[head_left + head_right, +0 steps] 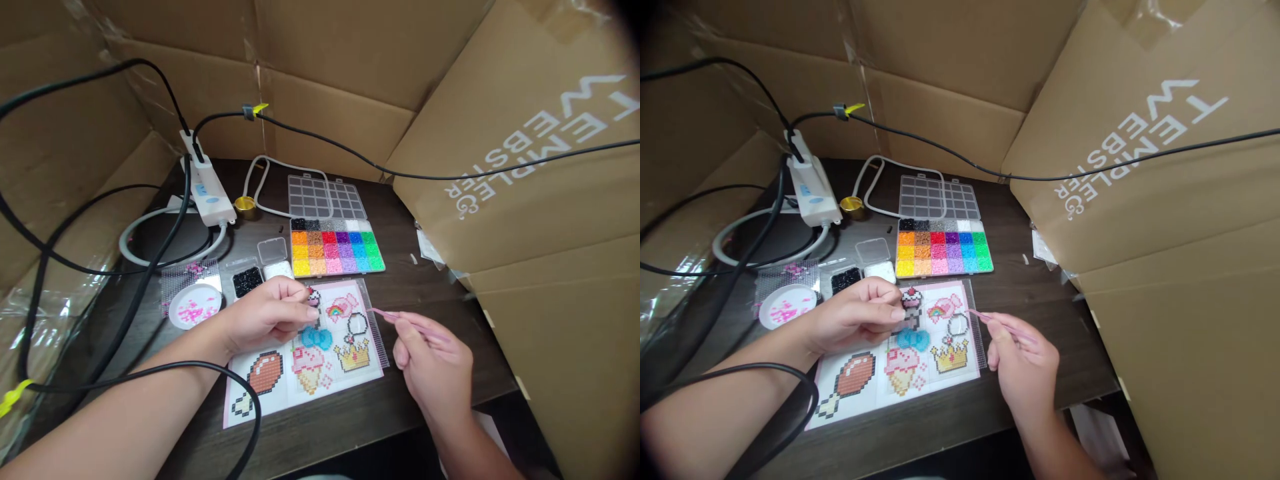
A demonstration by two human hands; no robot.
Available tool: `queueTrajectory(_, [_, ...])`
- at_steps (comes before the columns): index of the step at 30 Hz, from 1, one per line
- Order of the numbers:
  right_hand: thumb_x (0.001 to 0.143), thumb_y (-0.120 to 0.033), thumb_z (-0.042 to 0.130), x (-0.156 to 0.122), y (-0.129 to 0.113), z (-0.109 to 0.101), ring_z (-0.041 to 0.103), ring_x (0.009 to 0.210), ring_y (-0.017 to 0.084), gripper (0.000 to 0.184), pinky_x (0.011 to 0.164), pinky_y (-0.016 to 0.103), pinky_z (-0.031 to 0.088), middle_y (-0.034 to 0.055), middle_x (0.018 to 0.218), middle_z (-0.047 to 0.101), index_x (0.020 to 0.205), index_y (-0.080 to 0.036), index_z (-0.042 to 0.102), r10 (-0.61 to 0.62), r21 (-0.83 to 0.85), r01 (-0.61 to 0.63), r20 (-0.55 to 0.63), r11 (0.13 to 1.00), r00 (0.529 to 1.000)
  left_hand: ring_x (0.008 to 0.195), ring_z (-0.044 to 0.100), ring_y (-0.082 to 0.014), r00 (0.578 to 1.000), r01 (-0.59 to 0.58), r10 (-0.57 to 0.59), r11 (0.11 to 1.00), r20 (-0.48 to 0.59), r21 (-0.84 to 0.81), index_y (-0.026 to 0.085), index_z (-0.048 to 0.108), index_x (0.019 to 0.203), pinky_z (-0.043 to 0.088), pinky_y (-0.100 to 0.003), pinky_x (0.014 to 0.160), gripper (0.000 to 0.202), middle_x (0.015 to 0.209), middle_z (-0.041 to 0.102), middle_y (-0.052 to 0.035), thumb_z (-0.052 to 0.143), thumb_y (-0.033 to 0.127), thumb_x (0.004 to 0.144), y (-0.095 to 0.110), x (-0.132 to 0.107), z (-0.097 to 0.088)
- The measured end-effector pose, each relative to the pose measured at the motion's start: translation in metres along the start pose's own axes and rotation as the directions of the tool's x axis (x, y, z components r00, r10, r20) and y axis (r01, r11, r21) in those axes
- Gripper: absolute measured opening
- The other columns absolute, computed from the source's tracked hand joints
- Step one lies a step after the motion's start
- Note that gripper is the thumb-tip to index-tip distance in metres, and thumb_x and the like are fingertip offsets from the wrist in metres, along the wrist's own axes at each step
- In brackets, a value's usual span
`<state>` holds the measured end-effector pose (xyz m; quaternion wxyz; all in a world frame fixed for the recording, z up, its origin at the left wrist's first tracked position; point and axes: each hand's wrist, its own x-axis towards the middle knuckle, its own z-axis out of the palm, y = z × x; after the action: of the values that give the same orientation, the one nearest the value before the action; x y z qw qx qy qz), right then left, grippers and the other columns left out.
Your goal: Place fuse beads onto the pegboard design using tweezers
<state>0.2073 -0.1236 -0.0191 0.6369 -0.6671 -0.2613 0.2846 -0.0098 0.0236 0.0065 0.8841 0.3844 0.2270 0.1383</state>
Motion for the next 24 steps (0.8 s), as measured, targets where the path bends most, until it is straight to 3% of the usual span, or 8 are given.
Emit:
queueTrajectory(7, [0.080, -0.037, 0.078, -0.0097, 0.0019, 0.0089, 0.048, 0.038, 0.009, 0.023, 0.038, 0.020, 0.040, -0.0016, 0.043, 0.058, 0.088, -0.015, 0.080, 0.001, -0.087, -0.001, 0.001, 0.996, 1.000, 0.038, 0.022, -0.0022, 1.000, 0.001, -0.001, 1.000, 0.002, 0.015, 0.019, 0.023, 0.053, 0.016, -0.019, 0.041, 0.059, 0.043, 0.027, 0.0098, 0.078, 0.021, 0.075, 0.0006, -0.0005, 0.0009])
queueTrajectory(24, [0.080, -0.036, 0.078, -0.0103, -0.0021, 0.0106, 0.048, 0.040, 0.008, 0.024, 0.039, 0.020, 0.042, -0.0017, 0.045, 0.057, 0.088, -0.015, 0.081, 0.016, -0.145, -0.010, 0.037, 0.989, 0.999, 0.040, 0.021, -0.0029, 1.000, 0.012, -0.012, 1.000, 0.021, 0.007, 0.020, 0.020, 0.055, 0.015, -0.018, 0.040, 0.061, 0.045, 0.025, 0.0094, 0.078, 0.021, 0.076, 0.0005, 0.0008, -0.0001])
